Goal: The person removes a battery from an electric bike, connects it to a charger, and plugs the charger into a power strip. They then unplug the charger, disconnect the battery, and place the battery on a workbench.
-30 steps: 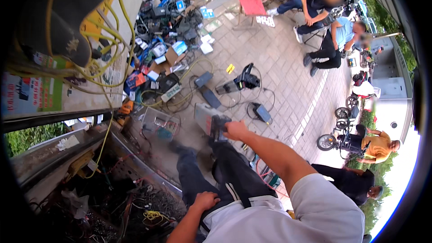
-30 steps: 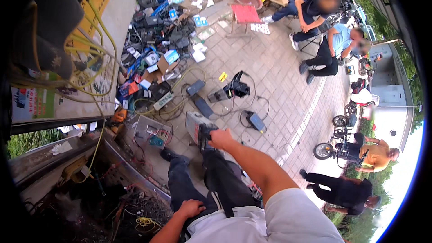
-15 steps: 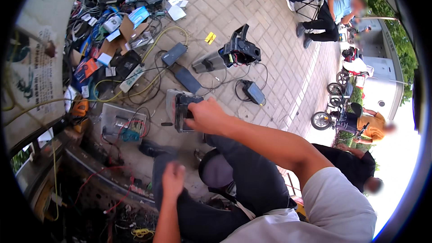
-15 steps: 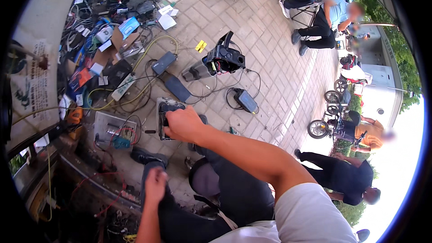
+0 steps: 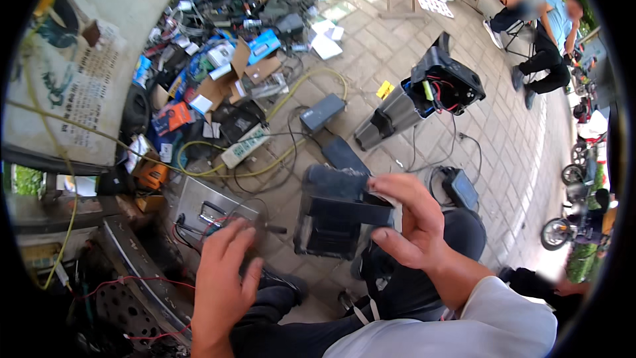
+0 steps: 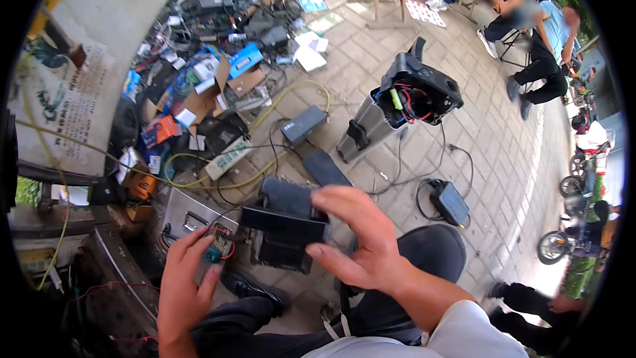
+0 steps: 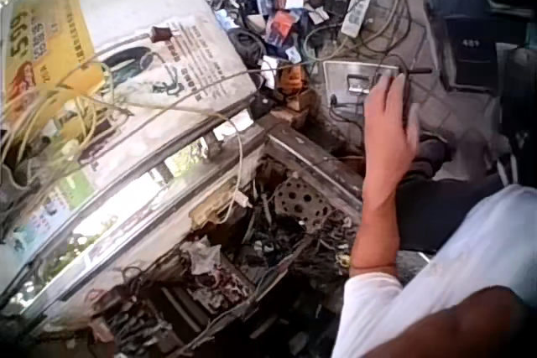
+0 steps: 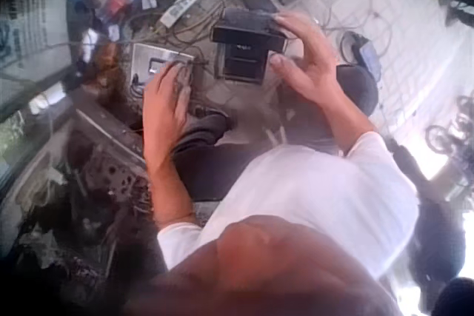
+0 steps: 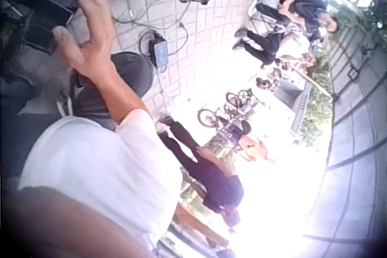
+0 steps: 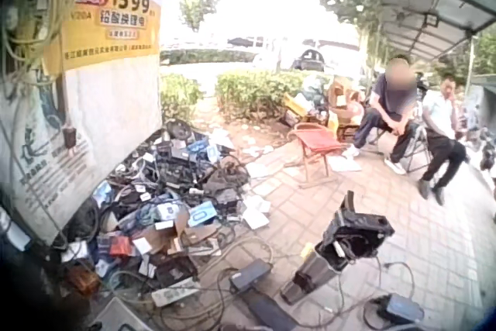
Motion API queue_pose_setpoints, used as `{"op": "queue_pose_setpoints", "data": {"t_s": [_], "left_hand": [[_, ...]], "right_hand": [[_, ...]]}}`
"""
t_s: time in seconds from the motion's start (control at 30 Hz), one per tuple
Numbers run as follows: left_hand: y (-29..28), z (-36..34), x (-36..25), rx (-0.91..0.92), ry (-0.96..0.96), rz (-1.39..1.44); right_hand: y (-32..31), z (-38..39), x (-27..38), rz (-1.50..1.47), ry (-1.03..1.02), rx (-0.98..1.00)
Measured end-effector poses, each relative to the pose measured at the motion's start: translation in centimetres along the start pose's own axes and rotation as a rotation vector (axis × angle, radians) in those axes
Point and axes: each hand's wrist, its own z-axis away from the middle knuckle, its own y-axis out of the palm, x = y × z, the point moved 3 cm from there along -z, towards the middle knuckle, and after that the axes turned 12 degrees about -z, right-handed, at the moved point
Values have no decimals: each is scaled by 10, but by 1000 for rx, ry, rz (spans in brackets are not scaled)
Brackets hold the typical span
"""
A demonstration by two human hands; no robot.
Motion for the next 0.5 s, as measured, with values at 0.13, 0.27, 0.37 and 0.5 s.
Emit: {"op": "queue_pose_setpoints", "data": {"t_s": [0.13, 0.27, 0.37, 0.5], "left_hand": [[12, -6, -9, -37, 23, -28], [19, -13, -9, -62, 126, -75], [48, -27, -30, -77, 130, -51], [15, -31, -49, -251, -19, 217]], "right_hand": [[-16, 30, 16, 202, 130, -133], [-37, 62, 18, 198, 174, -218], [-70, 101, 11, 362, 130, -226], [-69, 117, -12, 481, 192, -82]]}}
